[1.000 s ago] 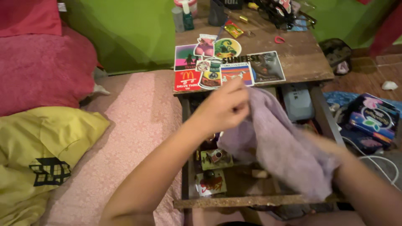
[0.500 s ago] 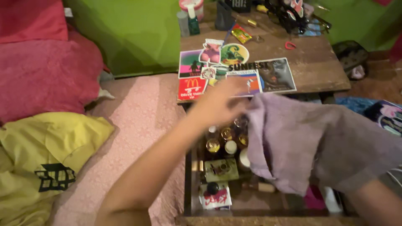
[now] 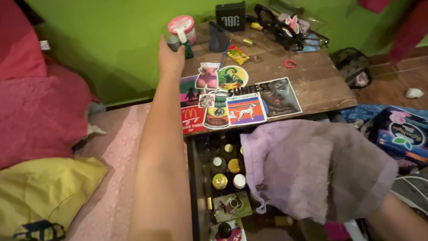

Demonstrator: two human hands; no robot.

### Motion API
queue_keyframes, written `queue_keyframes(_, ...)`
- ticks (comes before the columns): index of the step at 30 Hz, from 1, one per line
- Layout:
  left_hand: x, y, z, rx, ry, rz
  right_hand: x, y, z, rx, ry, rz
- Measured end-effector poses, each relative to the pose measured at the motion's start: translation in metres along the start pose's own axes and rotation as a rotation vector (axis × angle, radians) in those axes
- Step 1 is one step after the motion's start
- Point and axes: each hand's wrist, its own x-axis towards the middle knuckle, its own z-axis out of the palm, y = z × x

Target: The person wipes various cosmetic items with a cloth, including bottles, a compact, and a small speaker, then places them back into a drawer.

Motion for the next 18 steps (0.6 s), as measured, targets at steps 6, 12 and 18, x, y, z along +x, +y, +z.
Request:
queue_keyframes(6,-0.007,0.016,-0.005,-0.100,0.125,-0.109,0.004,0.000,0.001,-0.015,0.000,-0.058)
queue_keyframes(12,-0.082,0.079,-0.092,-0.421,0.188,0.147,0.000,-0.011,0.005,-0.115,-0.029,-0.139)
queue_keyframes(18,-0.329,0.176,-0.118,-0.458,-0.483,-0.081,0.000,0.006,0.031,-0.517,-0.154,-0.237)
